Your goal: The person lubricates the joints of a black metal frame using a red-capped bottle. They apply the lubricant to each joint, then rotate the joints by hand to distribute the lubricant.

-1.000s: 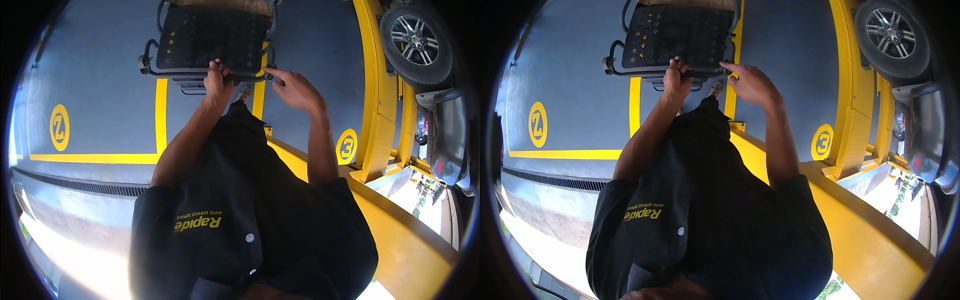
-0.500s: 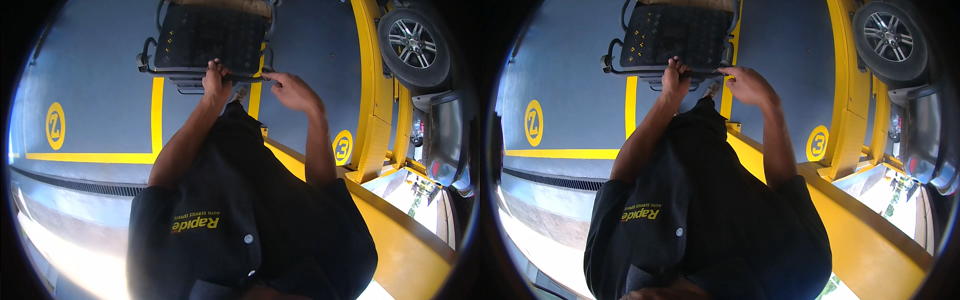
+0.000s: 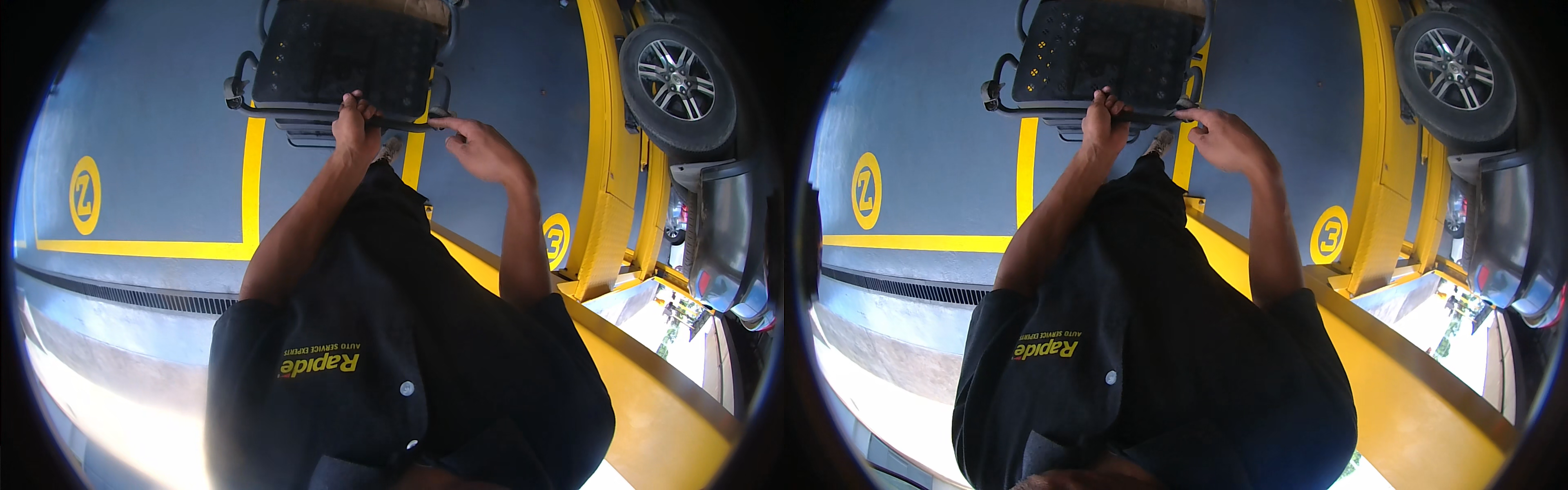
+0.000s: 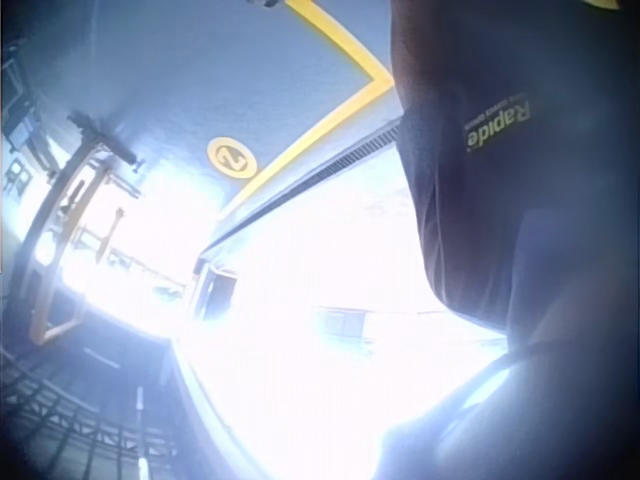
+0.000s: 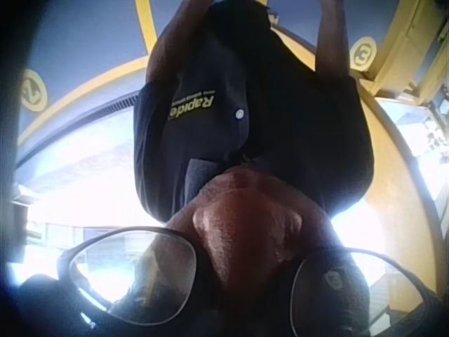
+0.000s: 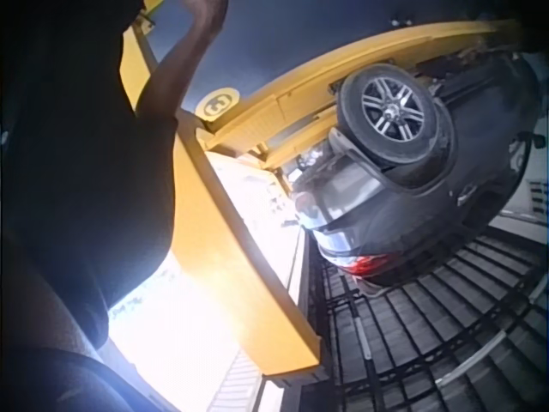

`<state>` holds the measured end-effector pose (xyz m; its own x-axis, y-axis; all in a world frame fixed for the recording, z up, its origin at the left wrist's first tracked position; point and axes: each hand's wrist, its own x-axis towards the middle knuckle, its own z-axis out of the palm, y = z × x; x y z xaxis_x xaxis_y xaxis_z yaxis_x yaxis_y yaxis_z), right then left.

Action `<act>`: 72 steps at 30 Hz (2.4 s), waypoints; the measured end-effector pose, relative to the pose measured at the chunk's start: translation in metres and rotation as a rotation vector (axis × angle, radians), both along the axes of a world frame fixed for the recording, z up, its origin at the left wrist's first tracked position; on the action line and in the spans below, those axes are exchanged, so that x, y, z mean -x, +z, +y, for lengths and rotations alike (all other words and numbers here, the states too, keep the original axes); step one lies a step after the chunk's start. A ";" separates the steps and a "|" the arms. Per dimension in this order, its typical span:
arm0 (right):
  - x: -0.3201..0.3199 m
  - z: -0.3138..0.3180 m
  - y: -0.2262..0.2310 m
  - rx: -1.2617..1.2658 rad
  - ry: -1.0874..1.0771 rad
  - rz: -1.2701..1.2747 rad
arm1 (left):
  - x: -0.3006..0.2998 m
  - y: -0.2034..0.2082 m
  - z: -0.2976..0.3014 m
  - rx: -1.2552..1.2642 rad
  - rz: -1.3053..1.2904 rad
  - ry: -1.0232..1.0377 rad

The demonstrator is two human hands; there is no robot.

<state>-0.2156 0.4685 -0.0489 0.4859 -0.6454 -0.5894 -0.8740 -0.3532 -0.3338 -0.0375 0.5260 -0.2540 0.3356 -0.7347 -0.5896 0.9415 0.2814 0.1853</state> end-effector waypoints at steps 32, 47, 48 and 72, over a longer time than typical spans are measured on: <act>0.009 -0.002 -0.019 0.192 -0.223 -0.166 | 0.001 0.008 0.004 -0.009 0.001 -0.033; 0.053 0.032 -0.055 0.114 -0.274 -0.388 | -0.012 0.002 0.004 0.033 -0.001 -0.087; 0.057 0.037 -0.054 0.040 -0.246 -0.391 | -0.013 0.003 0.006 0.033 0.001 -0.082; 0.078 -0.046 -0.069 0.081 0.050 -0.465 | 0.000 -0.011 0.008 -0.024 -0.297 0.146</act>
